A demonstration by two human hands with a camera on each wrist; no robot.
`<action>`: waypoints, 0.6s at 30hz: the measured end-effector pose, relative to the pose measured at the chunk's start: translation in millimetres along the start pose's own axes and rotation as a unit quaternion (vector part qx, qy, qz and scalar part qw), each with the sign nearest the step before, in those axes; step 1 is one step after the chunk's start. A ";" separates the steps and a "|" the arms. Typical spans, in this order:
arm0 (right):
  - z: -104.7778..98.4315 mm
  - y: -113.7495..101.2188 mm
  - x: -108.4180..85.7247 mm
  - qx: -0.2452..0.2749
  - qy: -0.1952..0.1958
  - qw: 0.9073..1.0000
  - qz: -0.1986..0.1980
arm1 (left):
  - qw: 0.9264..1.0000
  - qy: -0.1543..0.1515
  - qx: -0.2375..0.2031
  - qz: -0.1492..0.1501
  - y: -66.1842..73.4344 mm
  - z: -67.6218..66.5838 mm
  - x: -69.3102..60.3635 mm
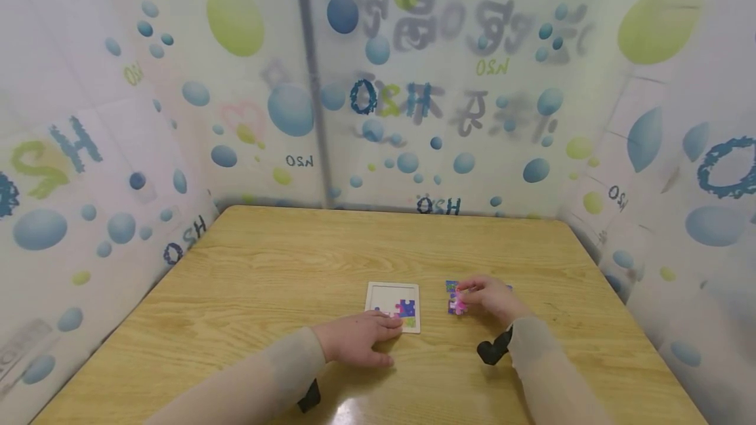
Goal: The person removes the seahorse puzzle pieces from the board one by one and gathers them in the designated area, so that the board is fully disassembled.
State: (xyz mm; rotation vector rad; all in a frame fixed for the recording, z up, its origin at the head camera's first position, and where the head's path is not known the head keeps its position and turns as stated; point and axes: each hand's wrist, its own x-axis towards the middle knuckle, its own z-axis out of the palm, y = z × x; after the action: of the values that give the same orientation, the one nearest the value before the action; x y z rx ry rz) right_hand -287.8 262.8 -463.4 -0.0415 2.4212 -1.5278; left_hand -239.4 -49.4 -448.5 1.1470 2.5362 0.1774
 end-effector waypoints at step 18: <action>-31.6 15.3 -15.8 -0.058 0.011 0.998 0.027 | 1.000 0.000 -0.009 0.002 1.0 -1.6 -1.2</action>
State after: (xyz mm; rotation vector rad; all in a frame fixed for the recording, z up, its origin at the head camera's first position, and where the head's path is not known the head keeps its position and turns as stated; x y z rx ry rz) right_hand -278.6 300.1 -460.9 0.0189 2.5042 -1.3711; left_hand -238.6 -49.6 -446.5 1.1445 2.5286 0.2009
